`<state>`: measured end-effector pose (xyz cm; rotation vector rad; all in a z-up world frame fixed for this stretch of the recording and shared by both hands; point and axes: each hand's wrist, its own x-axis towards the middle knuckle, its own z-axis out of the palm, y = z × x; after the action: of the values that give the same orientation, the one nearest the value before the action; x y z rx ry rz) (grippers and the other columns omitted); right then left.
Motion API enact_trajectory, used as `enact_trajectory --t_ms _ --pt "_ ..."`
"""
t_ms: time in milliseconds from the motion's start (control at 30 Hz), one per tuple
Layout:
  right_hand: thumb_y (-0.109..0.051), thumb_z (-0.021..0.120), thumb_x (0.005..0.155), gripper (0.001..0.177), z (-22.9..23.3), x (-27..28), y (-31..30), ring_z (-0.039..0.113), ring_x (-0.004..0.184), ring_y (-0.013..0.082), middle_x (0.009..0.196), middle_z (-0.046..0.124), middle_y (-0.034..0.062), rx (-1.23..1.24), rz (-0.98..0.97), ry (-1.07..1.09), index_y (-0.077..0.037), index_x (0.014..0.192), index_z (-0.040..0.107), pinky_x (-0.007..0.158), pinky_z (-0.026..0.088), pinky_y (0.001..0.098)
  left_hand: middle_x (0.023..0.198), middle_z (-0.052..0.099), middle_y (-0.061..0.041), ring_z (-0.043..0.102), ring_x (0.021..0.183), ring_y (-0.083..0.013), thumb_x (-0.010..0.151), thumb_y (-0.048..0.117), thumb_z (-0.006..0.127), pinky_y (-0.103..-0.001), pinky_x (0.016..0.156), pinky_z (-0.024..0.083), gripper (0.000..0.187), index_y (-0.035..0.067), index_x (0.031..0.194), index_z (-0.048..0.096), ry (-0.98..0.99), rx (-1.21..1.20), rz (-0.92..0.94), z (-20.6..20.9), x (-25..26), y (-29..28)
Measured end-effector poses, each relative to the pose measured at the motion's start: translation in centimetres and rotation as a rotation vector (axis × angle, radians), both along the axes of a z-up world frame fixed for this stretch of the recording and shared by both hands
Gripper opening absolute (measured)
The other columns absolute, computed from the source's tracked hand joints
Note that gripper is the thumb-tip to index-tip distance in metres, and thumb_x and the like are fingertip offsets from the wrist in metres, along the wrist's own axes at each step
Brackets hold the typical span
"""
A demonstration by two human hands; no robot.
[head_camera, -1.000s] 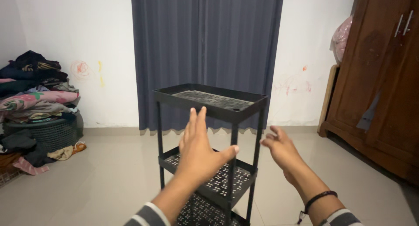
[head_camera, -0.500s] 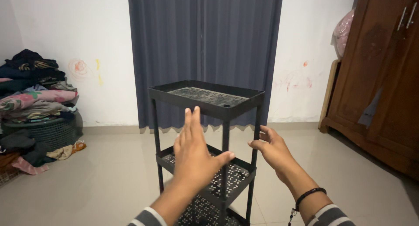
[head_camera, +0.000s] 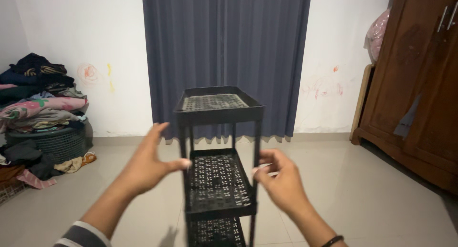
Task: The person assembles a black three-tiered plastic shelving unit. They insert four vertical support poles into the bottom tray, place the middle tray on the poles, and then place the top tray on the poles. Finally, they attach small black plastic feet to the bottom of each pole.
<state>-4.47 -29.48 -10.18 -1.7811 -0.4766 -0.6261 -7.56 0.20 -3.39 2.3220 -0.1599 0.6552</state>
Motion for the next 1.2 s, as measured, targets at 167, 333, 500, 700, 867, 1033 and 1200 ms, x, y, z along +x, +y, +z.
enact_trajectory --t_ms 167,333,500,700,867,1033,1200 --pt "-0.009 0.074 0.079 0.049 0.6 -3.2 2.1 0.071 0.088 0.0096 0.111 0.078 0.0026 -0.151 0.26 0.107 -0.01 0.128 0.07 0.07 0.058 0.029 0.147 0.051 -0.021 0.05 0.134 -0.0368 0.078 0.037 0.082 -0.049 0.108 0.041 0.084 0.007 0.146 0.043 -0.143 -0.112 0.366 -3.0 2.0 3.6" --pt "-0.013 0.073 0.083 0.033 1.9 -2.4 2.2 0.072 0.086 0.0108 0.102 0.081 0.0043 -0.131 0.101 -0.001 -0.007 0.116 0.074 0.072 0.057 0.0267 0.13 0.063 -0.019 0.064 0.111 -0.0303 0.092 0.038 0.066 -0.043 0.095 0.05 0.058 0.002 0.136 0.053 -0.331 -0.372 0.246 -4.7 2.7 3.0" --pt "-0.012 0.071 0.085 0.024 2.2 -0.6 0.3 0.07 0.08 0.0123 0.089 0.078 0.005 0.008 -0.085 0.04 -0.004 0.107 0.076 0.07 0.056 0.0275 0.116 0.071 -0.015 0.065 0.104 -0.022 0.105 0.041 0.052 -0.037 0.094 0.049 0.047 0.002 0.13 0.059 -0.298 -0.507 0.098 -3.3 1.7 -0.5" --pt "-0.012 0.07 0.087 0.018 1.8 0.7 -2.1 0.068 0.074 0.0138 0.081 0.075 0.0074 0.075 -0.218 0.103 -0.002 0.101 0.077 0.065 0.053 0.0274 0.101 0.074 -0.012 0.066 0.077 -0.0194 0.09 0.026 0.066 -0.035 0.075 0.053 0.056 0.007 0.138 0.045 -0.086 -0.495 -0.102 -1.9 -0.9 -4.8" --pt "-0.012 0.069 0.087 0.018 1.5 1.3 -3.6 0.069 0.077 0.0123 0.082 0.074 0.0052 0.082 -0.256 0.192 -0.003 0.1 0.077 0.062 0.052 0.0285 0.103 0.078 -0.007 0.071 0.076 -0.0228 0.095 0.013 0.063 -0.039 0.074 0.057 0.027 0.005 0.119 0.054 -0.035 -0.306 -0.04 -1.8 -1.7 -5.4" --pt "-0.011 0.069 0.088 0.015 1.3 2.1 -4.3 0.067 0.078 0.0135 0.084 0.073 0.0055 0.101 -0.298 0.248 -0.004 0.099 0.076 0.062 0.052 0.0294 0.109 0.076 -0.005 0.072 0.098 -0.0155 0.096 0.008 0.056 -0.035 0.087 0.055 0.029 0.011 0.124 0.049 -0.061 -0.339 -0.079 -1.9 -0.1 -2.7" --pt "-0.012 0.067 0.09 0.016 1.7 3.0 -4.4 0.066 0.081 0.0141 0.088 0.072 0.0053 0.128 -0.284 0.298 -0.005 0.102 0.075 0.066 0.052 0.0306 0.114 0.073 -0.006 0.071 0.101 -0.0171 0.094 0.003 0.053 -0.036 0.087 0.056 0.036 0.011 0.129 0.049 -0.08 -0.411 -0.079 -2.1 1.2 0.6"
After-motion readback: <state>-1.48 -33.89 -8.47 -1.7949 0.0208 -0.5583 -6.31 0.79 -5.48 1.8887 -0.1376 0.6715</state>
